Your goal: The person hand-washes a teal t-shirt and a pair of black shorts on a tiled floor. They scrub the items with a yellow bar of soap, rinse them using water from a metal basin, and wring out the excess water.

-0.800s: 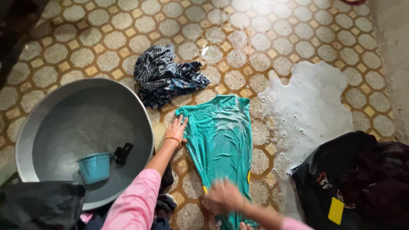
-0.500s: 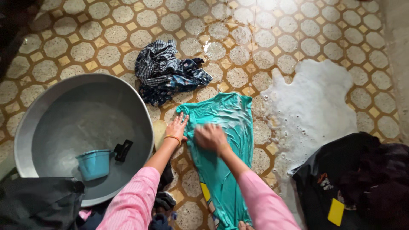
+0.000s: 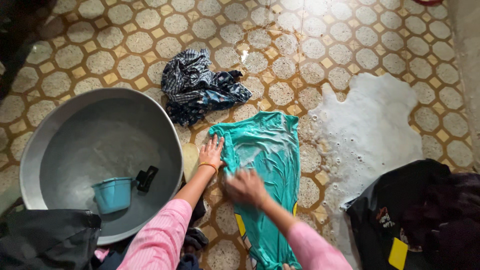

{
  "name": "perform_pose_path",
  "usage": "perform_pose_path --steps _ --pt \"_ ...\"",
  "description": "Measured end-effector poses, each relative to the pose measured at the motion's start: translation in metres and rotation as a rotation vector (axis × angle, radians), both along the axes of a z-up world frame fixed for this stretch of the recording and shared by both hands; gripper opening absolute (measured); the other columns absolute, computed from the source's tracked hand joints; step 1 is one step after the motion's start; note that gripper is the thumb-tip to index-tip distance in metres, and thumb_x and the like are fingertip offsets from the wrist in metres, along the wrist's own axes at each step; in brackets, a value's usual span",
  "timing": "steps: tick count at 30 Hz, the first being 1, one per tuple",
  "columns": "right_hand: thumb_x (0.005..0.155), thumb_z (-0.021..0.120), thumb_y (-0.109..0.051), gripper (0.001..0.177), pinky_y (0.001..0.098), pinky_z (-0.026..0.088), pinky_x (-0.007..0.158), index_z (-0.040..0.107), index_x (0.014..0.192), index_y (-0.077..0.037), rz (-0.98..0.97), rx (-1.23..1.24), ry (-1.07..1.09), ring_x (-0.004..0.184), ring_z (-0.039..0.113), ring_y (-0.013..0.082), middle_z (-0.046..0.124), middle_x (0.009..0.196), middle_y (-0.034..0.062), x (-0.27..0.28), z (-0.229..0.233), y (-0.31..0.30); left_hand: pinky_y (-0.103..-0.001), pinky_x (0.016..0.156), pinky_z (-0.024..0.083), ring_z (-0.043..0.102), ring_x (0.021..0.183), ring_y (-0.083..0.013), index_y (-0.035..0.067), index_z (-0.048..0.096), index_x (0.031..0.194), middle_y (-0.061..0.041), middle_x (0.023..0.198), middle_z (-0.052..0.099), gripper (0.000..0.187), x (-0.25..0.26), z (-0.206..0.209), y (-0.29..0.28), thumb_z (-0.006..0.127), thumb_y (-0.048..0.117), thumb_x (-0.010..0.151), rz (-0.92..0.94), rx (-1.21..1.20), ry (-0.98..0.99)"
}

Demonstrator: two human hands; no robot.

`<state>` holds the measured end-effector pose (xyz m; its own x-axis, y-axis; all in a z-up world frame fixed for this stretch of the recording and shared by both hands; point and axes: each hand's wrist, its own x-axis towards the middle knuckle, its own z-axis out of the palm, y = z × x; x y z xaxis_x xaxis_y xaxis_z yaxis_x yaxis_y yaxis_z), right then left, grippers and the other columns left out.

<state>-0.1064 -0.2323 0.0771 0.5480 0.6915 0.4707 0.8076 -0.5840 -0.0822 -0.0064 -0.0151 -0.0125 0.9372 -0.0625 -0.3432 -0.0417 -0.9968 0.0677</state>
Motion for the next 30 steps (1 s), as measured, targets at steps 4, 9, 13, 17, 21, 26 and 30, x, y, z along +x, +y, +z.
perform_pose_path --steps 4,9,13,17,21,26,30 --pt "0.075 0.071 -0.040 0.040 0.0473 0.040 0.064 0.063 0.110 -0.022 -0.320 0.123 -0.024 0.083 0.057 0.0299 0.057 0.094 0.0145 0.112 0.028 0.027 -0.046 0.122 0.026 0.022 0.156 -0.0242 0.031 0.006 0.164 -0.003 0.173 0.008 0.122 0.002 -0.001 0.004 0.086 0.050 0.074 -0.012 -0.037 -0.043" --pt "0.086 0.064 -0.039 0.048 0.0517 0.046 0.083 0.057 0.128 -0.017 -0.056 -0.200 -0.173 0.096 0.057 0.0323 0.057 0.108 0.0180 -0.044 0.018 -0.026 -0.045 0.123 0.025 0.020 0.156 -0.0233 0.033 0.004 0.163 -0.001 0.173 0.005 0.119 0.000 0.011 -0.001 0.085 0.049 0.077 0.020 -0.021 0.046" --pt "0.075 0.068 -0.053 0.052 0.0500 0.045 0.080 0.058 0.121 -0.031 0.323 -0.177 0.239 0.095 0.059 0.0285 0.059 0.105 0.0119 -0.164 0.037 -0.121 -0.048 0.122 0.026 0.022 0.156 -0.0240 0.030 0.005 0.164 -0.004 0.173 0.007 0.119 -0.001 0.004 0.001 0.084 0.048 0.077 0.010 -0.049 -0.024" --pt "0.087 0.065 -0.042 0.038 0.0488 0.045 0.070 0.060 0.109 -0.011 -0.157 -0.308 -0.209 0.088 0.056 0.0319 0.059 0.096 0.0166 -0.025 -0.012 -0.118 -0.050 0.121 0.026 0.021 0.155 -0.0254 0.030 0.003 0.164 -0.005 0.173 0.006 0.120 0.001 -0.004 0.002 0.085 0.047 0.078 0.002 -0.022 -0.019" --pt "0.087 0.068 -0.037 0.038 0.0505 0.042 0.081 0.068 0.122 -0.021 -0.649 -0.011 -0.090 0.097 0.057 0.0312 0.061 0.109 0.0102 0.110 -0.011 -0.118 -0.050 0.122 0.028 0.022 0.157 -0.0250 0.031 0.004 0.164 -0.004 0.174 0.008 0.122 -0.001 0.000 0.002 0.085 0.049 0.076 0.041 -0.026 0.018" --pt "0.099 0.060 -0.037 0.031 0.0480 0.043 0.062 0.058 0.080 -0.013 -0.313 -0.332 -0.259 0.068 0.049 0.0277 0.050 0.075 0.0113 -0.004 0.024 -0.082 -0.050 0.123 0.025 0.020 0.156 -0.0247 0.031 0.003 0.164 -0.003 0.173 0.007 0.123 0.006 0.008 0.000 0.087 0.046 0.075 0.027 -0.039 0.022" --pt "0.079 0.057 -0.058 0.049 0.0507 0.045 0.083 0.060 0.117 -0.027 0.305 0.006 0.141 0.097 0.060 0.0266 0.063 0.104 0.0119 -0.159 0.049 -0.083 -0.050 0.122 0.026 0.020 0.158 -0.0247 0.030 0.003 0.165 -0.004 0.174 0.007 0.123 -0.001 0.003 -0.004 0.086 0.047 0.076 0.033 -0.025 -0.001"
